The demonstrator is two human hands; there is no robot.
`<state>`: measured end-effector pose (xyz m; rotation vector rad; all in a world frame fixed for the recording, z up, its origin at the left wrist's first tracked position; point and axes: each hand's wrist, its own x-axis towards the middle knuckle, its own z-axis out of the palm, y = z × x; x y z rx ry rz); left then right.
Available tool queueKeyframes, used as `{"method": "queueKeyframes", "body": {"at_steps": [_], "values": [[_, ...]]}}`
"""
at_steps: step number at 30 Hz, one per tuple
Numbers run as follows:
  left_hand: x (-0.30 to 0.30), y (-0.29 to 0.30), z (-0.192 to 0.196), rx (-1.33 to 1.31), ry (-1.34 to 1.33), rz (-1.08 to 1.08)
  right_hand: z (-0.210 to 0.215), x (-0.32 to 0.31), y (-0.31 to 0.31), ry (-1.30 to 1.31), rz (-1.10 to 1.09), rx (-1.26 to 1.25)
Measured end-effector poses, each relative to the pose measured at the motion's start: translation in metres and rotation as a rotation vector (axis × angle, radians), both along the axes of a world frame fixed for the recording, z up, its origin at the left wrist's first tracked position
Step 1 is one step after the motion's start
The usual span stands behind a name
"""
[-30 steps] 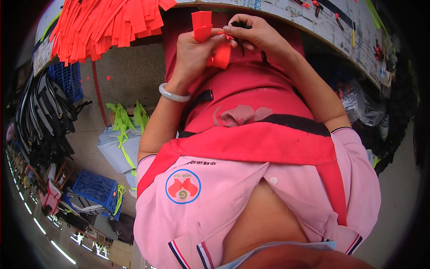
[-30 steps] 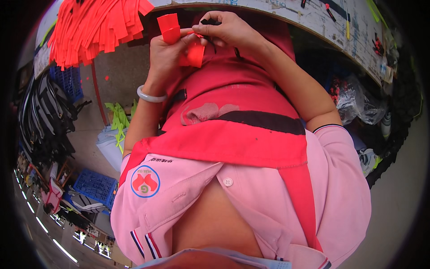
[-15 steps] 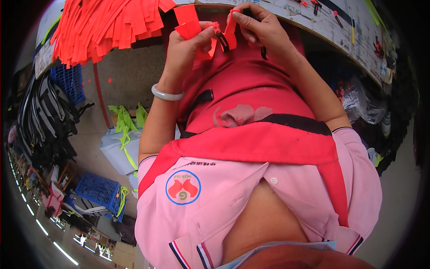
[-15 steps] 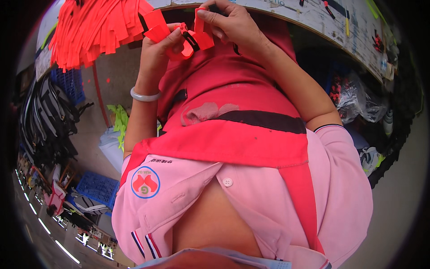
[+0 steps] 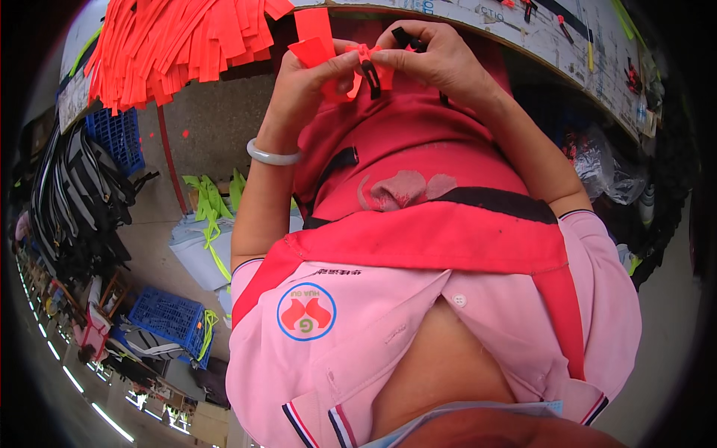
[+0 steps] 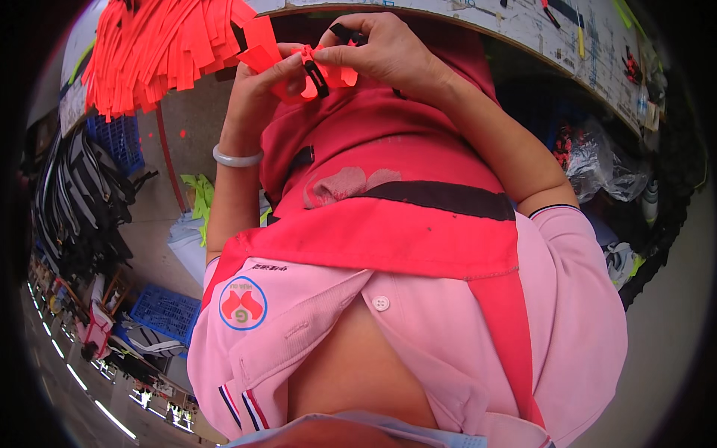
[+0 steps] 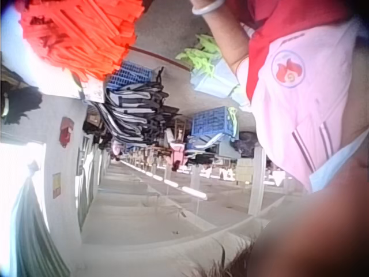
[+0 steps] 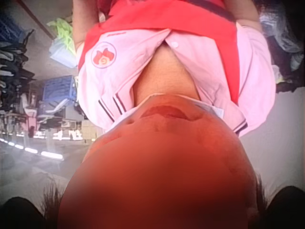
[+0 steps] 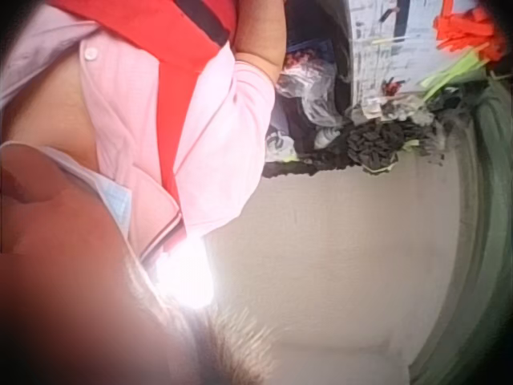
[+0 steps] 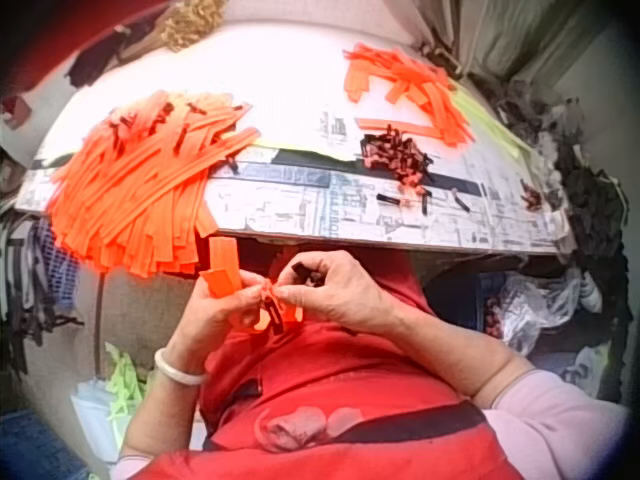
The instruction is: Assembling plastic buckles onto fabric straps for safety vests.
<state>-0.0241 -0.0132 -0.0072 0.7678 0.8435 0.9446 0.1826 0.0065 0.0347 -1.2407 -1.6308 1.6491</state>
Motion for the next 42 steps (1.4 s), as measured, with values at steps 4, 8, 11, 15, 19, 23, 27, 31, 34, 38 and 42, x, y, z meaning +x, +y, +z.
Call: {"method": "queueKeyframes", "body": {"at_steps": [4,8,11,15,19,23,27,31,34,38,42], "values": [[-0.002,0.000,0.002,0.019,0.035,-0.047,-0.001,0.002,0.000,-0.029,0.032,-0.026],[-0.002,0.001,0.006,0.038,0.091,-0.054,-0.010,0.001,-0.003,-0.032,-0.019,0.158],[0.000,0.000,0.004,0.103,0.143,-0.001,-0.007,-0.001,-0.003,-0.073,-0.001,0.209],[-0.001,-0.001,0.002,0.114,0.156,-0.019,-0.008,-0.001,-0.003,-0.088,0.006,0.178],[-0.002,0.000,0.001,0.130,0.144,-0.030,-0.009,-0.005,-0.011,-0.019,-0.062,0.088],[0.005,-0.003,-0.004,0.078,0.046,0.078,-0.013,-0.014,-0.016,0.129,-0.211,-0.007],[0.017,-0.013,-0.001,0.108,0.082,0.124,-0.017,-0.018,-0.016,0.156,-0.255,0.090],[0.018,-0.014,0.003,0.264,0.150,0.168,-0.013,-0.012,-0.010,0.180,-0.113,0.243],[0.018,-0.014,0.001,0.384,0.235,0.169,-0.015,-0.012,-0.008,0.081,-0.040,0.504],[0.017,-0.015,-0.004,0.488,0.293,0.201,-0.015,-0.012,-0.008,0.051,-0.012,0.587],[0.019,-0.017,-0.004,0.498,0.274,0.247,-0.019,-0.014,-0.010,0.136,-0.046,0.525]]}}
